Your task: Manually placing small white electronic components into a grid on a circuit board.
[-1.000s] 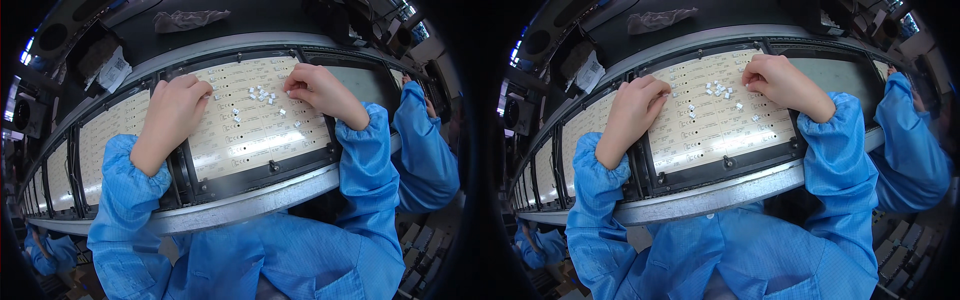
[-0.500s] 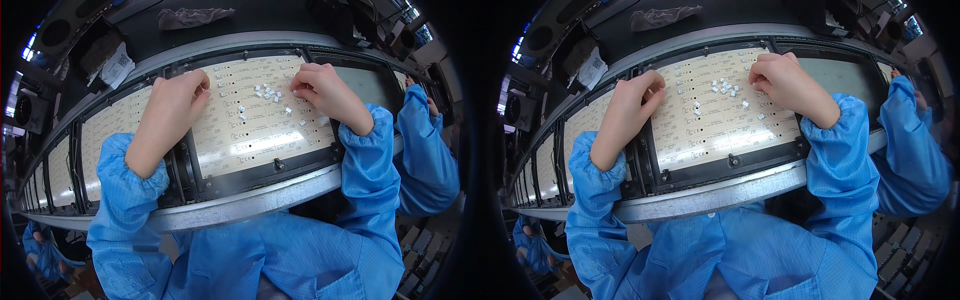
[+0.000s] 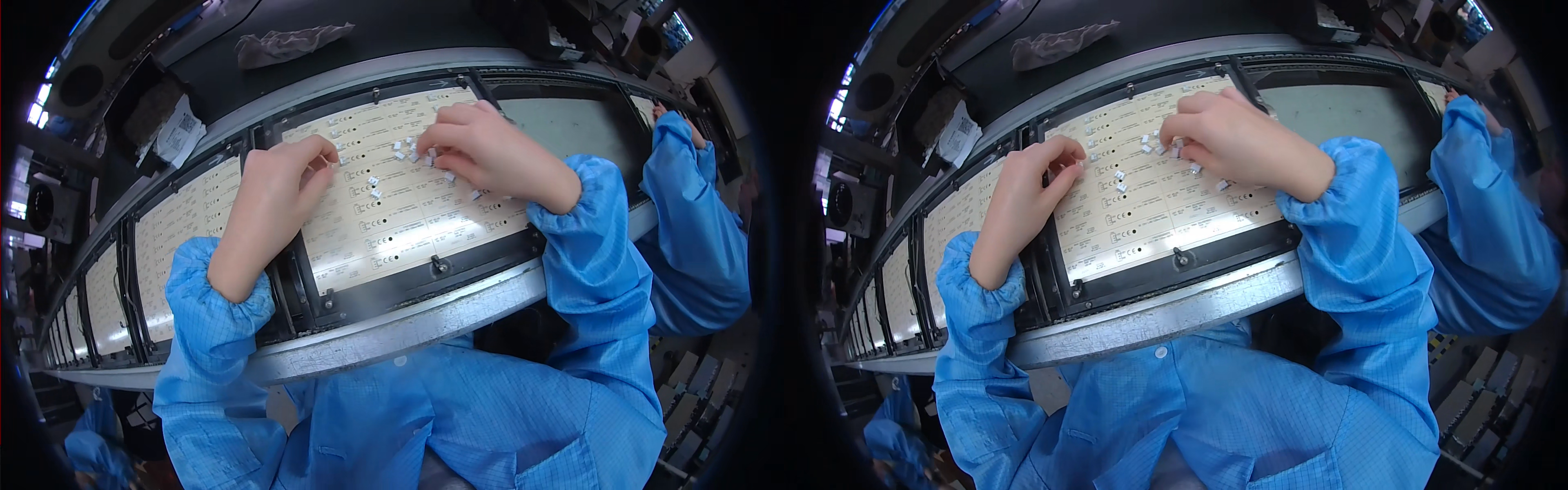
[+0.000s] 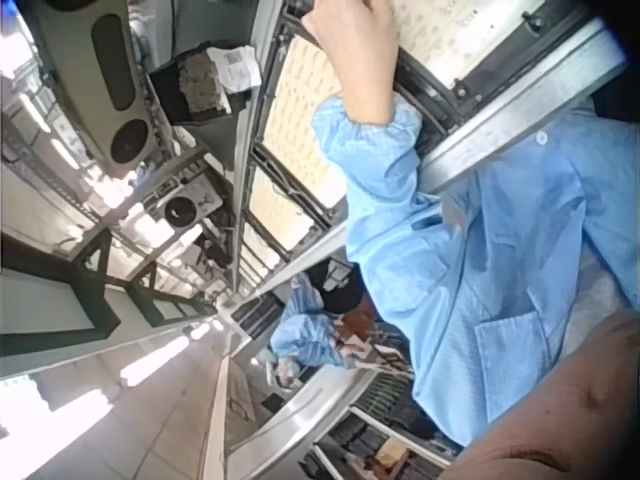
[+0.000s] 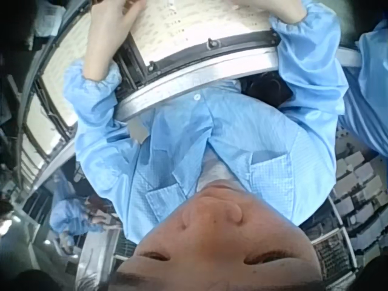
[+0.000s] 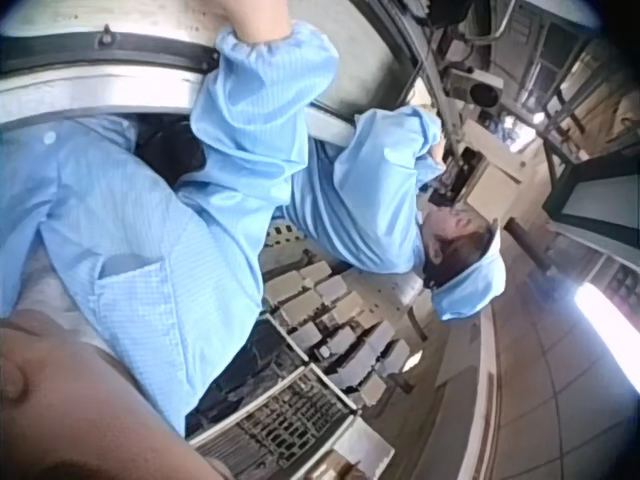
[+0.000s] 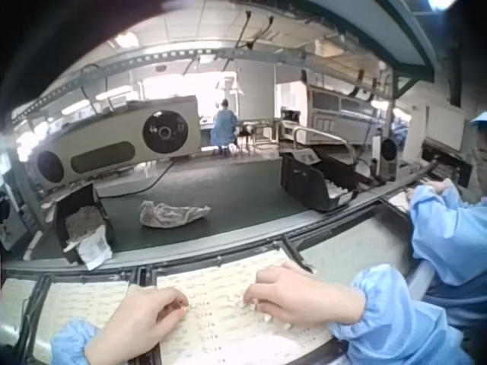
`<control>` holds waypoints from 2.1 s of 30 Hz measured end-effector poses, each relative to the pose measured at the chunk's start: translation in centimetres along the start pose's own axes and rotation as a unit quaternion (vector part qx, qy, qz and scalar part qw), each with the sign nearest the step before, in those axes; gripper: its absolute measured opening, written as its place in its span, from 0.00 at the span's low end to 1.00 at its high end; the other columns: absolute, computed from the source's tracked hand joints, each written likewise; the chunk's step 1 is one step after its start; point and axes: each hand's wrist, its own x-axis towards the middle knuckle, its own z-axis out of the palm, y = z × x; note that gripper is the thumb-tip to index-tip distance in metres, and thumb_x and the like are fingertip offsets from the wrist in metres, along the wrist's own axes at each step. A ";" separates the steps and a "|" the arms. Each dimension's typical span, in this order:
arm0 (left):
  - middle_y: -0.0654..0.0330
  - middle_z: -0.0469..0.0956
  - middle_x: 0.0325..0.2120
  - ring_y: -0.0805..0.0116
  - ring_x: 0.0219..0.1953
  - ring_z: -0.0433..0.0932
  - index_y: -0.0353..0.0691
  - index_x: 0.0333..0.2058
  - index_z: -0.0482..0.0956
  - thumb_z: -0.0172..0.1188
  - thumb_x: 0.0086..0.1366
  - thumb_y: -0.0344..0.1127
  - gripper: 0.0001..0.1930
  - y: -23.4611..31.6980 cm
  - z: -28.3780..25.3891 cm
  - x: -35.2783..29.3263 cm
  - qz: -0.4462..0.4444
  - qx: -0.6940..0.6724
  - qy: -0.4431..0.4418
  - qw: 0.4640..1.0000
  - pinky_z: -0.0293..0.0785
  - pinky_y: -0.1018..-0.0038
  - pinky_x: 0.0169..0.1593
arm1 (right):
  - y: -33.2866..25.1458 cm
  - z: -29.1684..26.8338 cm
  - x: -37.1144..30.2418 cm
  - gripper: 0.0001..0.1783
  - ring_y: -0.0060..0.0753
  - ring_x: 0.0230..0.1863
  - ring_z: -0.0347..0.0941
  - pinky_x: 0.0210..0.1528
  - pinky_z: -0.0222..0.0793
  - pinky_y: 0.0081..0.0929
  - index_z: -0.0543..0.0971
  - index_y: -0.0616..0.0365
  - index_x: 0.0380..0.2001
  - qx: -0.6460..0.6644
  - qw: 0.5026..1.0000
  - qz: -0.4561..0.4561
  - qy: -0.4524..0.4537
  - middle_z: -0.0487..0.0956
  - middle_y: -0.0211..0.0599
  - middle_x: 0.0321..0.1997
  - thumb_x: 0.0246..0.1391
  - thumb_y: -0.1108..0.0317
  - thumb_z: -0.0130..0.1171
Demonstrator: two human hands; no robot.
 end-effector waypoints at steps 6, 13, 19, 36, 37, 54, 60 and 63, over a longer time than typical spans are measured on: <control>0.52 0.80 0.32 0.56 0.36 0.81 0.34 0.36 0.80 0.62 0.61 0.28 0.06 0.2 1.2 0.3 0.081 0.043 0.015 0.996 0.73 0.66 0.43 | -0.7 0.0 -0.1 0.05 0.38 0.45 0.74 0.56 0.64 0.32 0.80 0.57 0.37 0.023 0.999 0.010 -0.038 0.78 0.36 0.38 0.57 0.71 0.62; 0.57 0.79 0.27 0.56 0.34 0.78 0.39 0.35 0.80 0.63 0.60 0.28 0.05 0.1 1.5 0.0 0.076 0.025 0.017 0.997 0.65 0.64 0.45 | -0.9 -1.0 0.0 0.04 0.41 0.40 0.75 0.47 0.69 0.34 0.77 0.60 0.33 0.027 0.999 0.012 -0.028 0.78 0.40 0.35 0.56 0.72 0.62; 0.58 0.79 0.27 0.58 0.35 0.77 0.39 0.33 0.81 0.63 0.61 0.28 0.02 1.2 1.5 -0.2 0.126 0.121 0.049 0.983 0.65 0.66 0.46 | -0.4 -1.9 0.0 0.04 0.39 0.28 0.73 0.32 0.71 0.33 0.77 0.61 0.33 0.073 0.997 0.030 0.015 0.76 0.41 0.26 0.56 0.74 0.62; 0.64 0.78 0.38 0.63 0.44 0.74 0.44 0.36 0.84 0.65 0.60 0.31 0.05 2.7 3.1 -0.1 0.132 0.187 0.075 0.971 0.63 0.65 0.49 | 2.5 -4.1 -2.8 0.08 0.30 0.33 0.79 0.37 0.75 0.24 0.81 0.62 0.41 0.137 0.984 0.107 -0.047 0.82 0.38 0.32 0.59 0.72 0.59; 0.64 0.77 0.40 0.62 0.44 0.74 0.45 0.37 0.83 0.66 0.61 0.31 0.06 2.9 3.4 0.0 0.139 0.171 0.071 0.973 0.63 0.66 0.49 | 2.6 -4.1 -3.1 0.08 0.30 0.33 0.79 0.38 0.74 0.24 0.80 0.63 0.41 0.146 0.979 0.129 -0.054 0.82 0.38 0.32 0.59 0.73 0.59; 0.63 0.80 0.33 0.63 0.41 0.75 0.44 0.35 0.82 0.65 0.60 0.34 0.05 1.5 4.3 1.0 0.195 0.210 0.054 0.956 0.65 0.65 0.51 | 3.7 -1.8 -2.2 0.07 0.34 0.35 0.78 0.39 0.75 0.27 0.81 0.61 0.41 0.127 0.984 0.082 -0.092 0.81 0.40 0.36 0.58 0.76 0.60; 0.61 0.81 0.32 0.60 0.41 0.76 0.42 0.37 0.83 0.64 0.60 0.31 0.06 1.0 2.5 0.4 0.121 0.093 0.072 0.986 0.65 0.66 0.49 | 3.9 -1.6 -2.6 0.07 0.35 0.36 0.78 0.39 0.75 0.27 0.80 0.62 0.40 0.117 0.987 0.076 -0.075 0.80 0.40 0.36 0.58 0.76 0.61; 0.62 0.81 0.32 0.61 0.40 0.76 0.41 0.37 0.82 0.65 0.60 0.30 0.06 0.5 1.9 0.3 0.119 0.084 0.064 0.987 0.65 0.69 0.47 | 3.5 -1.4 -2.0 0.07 0.37 0.38 0.78 0.40 0.75 0.28 0.80 0.62 0.40 0.098 0.990 0.072 -0.076 0.80 0.40 0.37 0.58 0.75 0.62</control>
